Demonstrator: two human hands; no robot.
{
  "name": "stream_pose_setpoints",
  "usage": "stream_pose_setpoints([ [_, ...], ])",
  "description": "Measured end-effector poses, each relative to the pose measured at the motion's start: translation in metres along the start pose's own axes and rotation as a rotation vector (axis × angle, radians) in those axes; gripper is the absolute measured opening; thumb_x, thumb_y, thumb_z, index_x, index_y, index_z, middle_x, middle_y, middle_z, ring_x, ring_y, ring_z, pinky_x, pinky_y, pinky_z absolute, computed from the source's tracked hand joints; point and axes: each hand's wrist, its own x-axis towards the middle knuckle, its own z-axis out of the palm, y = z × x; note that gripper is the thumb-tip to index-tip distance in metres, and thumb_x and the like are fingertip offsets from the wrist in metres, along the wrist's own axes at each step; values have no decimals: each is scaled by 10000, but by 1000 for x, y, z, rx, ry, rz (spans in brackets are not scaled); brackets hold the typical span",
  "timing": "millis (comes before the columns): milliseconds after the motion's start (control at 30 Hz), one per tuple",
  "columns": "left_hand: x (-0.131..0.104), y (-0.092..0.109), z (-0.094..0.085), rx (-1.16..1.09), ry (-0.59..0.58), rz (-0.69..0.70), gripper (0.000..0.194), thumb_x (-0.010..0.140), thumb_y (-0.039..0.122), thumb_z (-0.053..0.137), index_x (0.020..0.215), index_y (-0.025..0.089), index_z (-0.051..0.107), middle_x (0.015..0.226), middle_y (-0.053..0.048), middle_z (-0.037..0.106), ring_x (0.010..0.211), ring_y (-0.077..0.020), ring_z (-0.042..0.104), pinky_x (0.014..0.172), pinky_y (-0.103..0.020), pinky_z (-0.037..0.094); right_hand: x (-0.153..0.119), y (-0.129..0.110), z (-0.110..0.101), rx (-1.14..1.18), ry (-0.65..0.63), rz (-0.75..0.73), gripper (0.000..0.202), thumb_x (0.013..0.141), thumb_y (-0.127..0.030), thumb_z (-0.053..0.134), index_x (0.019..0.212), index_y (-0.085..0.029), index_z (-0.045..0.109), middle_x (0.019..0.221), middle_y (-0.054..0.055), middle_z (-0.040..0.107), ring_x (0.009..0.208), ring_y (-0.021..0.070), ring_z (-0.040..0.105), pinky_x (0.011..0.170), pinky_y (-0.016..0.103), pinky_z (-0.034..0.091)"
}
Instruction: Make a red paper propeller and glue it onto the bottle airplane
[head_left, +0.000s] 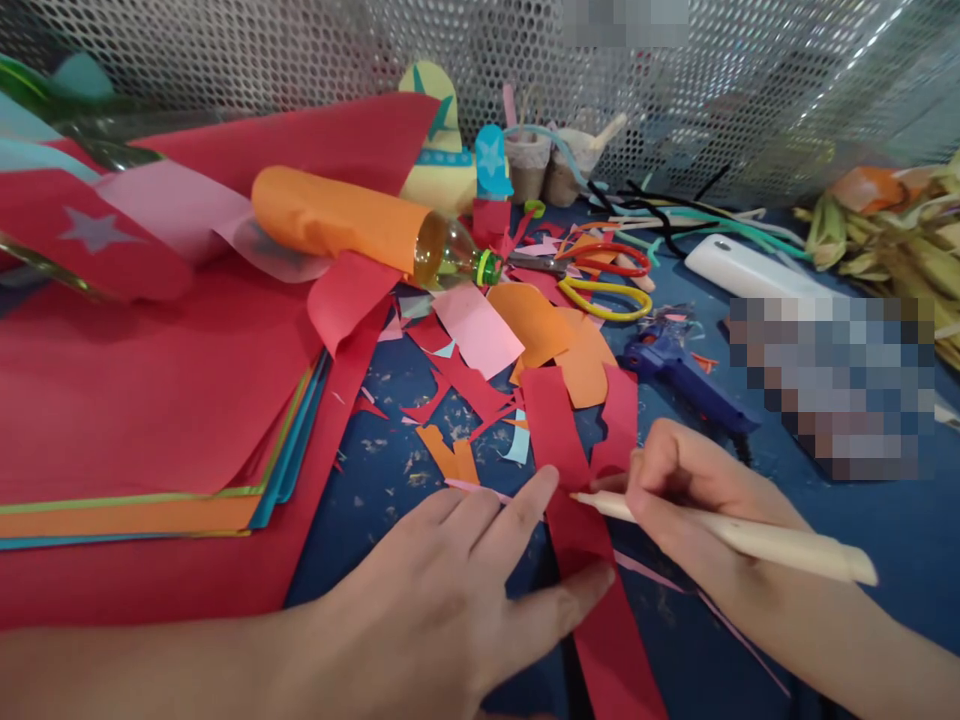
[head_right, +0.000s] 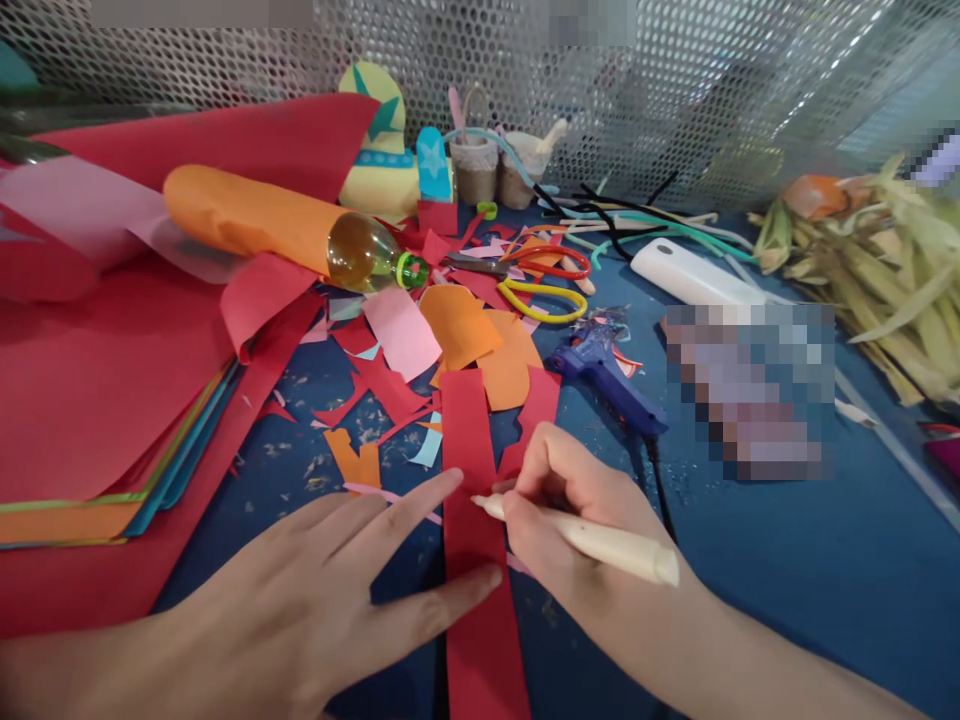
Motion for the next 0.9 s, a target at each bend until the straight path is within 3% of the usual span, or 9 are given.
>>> stream_pose_setpoints([
  [200,1,-5,5,-5,21,25,575,849,602,484,1360,344,436,1399,-152,463,1010,-285,612,828,-423,514,-1,-9,6,-15,104,19,187,792,-219,504,647,-237,389,570,-64,440,508,100,406,479,202,369],
  [433,2,-7,10,-13,55,64,551,880,597,409,1363,332,432,1394,-175,457,980,-293,622,790,-428,522,-2,-11,7,-76,115,8,182,814,-234,480,649,-233,402,566,-70,447,503,93,398,474,203,332],
  [633,5,-5,7,-39,9,45,562,859,608,456,1356,346,443,1415,-156,445,1003,-293,616,816,-430,512,0,-3,6,-96,6,-26,179,834,-234,490,685,-246,392,585,-62,452,493,103,388,452,222,320],
  [900,3,-4,6,-24,-24,17,586,854,602,476,1380,354,407,1427,-158,431,1028,-293,608,834,-433,508,-1,-9,10,-74,14,-7,174,813,-283,488,669,-235,402,582,-62,422,483,93,340,456,233,278],
])
